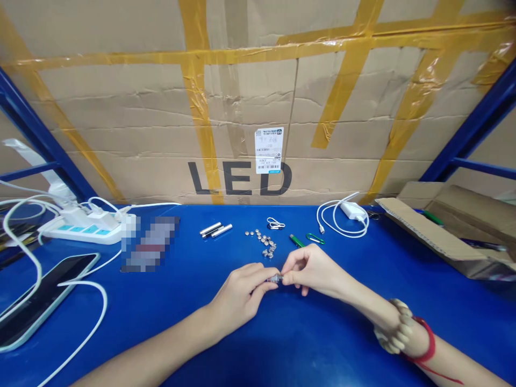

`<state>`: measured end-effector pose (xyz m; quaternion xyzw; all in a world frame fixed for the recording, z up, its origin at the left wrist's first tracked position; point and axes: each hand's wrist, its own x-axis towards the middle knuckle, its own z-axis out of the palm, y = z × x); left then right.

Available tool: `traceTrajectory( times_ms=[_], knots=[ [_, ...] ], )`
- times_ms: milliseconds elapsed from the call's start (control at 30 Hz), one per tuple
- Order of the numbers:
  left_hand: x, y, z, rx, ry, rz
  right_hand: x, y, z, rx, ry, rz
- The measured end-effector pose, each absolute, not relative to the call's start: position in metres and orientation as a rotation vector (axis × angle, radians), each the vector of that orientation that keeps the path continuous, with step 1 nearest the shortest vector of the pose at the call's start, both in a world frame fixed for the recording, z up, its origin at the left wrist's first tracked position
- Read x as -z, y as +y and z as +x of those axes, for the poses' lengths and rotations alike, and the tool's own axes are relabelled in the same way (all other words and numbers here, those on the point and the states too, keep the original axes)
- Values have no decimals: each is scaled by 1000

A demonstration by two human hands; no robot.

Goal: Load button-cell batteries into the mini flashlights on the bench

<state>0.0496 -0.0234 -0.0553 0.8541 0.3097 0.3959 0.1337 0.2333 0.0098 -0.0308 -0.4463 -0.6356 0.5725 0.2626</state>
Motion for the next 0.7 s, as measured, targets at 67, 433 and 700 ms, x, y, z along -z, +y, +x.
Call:
traceTrajectory(
  times_ms=[67,433,700],
  knots=[
    [57,-23,49,-1186,885,2499,29,9,233,-1573,-1706,-1220],
    [58,-20,47,-1206,940,2531,31,0,228,-1840,-1432,-1161],
    [50,-17,54,-1159,1131,2147,30,9,234,-1081,-1731,-1001]
  ],
)
